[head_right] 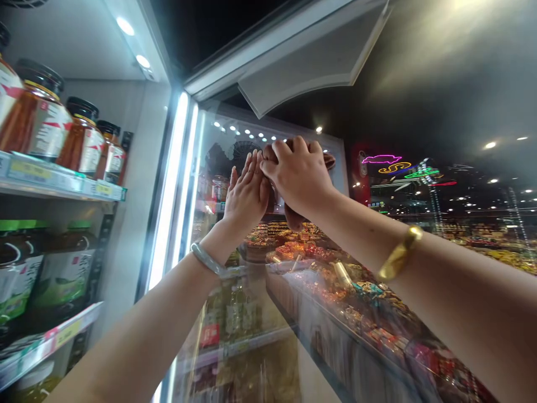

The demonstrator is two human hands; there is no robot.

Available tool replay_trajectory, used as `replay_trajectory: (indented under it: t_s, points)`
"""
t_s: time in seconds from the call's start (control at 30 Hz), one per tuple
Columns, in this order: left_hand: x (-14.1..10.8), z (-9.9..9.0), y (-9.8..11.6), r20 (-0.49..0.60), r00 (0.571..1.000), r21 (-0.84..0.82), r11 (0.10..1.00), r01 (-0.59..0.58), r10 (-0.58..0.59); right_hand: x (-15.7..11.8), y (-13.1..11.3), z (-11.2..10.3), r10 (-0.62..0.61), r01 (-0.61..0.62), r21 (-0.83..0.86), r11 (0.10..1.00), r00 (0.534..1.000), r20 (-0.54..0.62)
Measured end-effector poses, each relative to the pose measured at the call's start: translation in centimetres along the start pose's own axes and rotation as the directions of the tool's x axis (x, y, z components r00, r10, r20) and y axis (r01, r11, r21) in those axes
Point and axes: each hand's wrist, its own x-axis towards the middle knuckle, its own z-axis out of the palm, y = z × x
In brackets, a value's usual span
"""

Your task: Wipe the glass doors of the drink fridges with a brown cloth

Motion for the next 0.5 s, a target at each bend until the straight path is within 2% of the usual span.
replay_trajectory:
  t_s: [0.1,0.17,0.23,0.3,0.37,0.43,0.5]
  points:
    - [-0.7,-0.2,-1.0,0.012,1.000,0.019,1.000,-0.015,0.014,-1.3,1.4,-0.6,-0.036,0.036,0.007,0.999,0.999,0.038]
    - [-1.2,-0.3,-1.7,0.023,1.000,0.039,0.999,-0.018,0.017,-0.5,2.4,-0.6,-0.013,0.012,0.013,1.000,1.000,0.025]
    - [-1.6,-0.4,-2.6,0.036,0.999,0.055,0.998,-0.003,0.001,1.5,2.5,-0.2,0.048,-0.048,0.016,0.999,0.999,-0.017]
    - [-2.0,-0.4,-3.4,0.049,0.999,0.062,0.998,0.013,-0.016,3.5,1.4,0.5,0.105,-0.105,0.008,0.994,0.993,-0.046]
    - [-2.3,-0.4,-4.1,0.053,0.998,0.065,0.998,0.021,-0.024,4.6,-0.6,1.2,0.101,-0.101,-0.008,0.995,0.994,-0.043]
    - [-2.8,-0.5,-4.7,0.057,0.998,0.065,0.997,0.030,-0.034,4.1,-2.8,1.8,0.034,-0.034,0.002,0.999,0.999,-0.017]
    - [-3.3,-0.5,-5.3,0.062,0.997,0.059,0.997,0.040,-0.044,2.4,-4.0,2.1,-0.070,0.069,0.046,0.997,0.997,0.019]
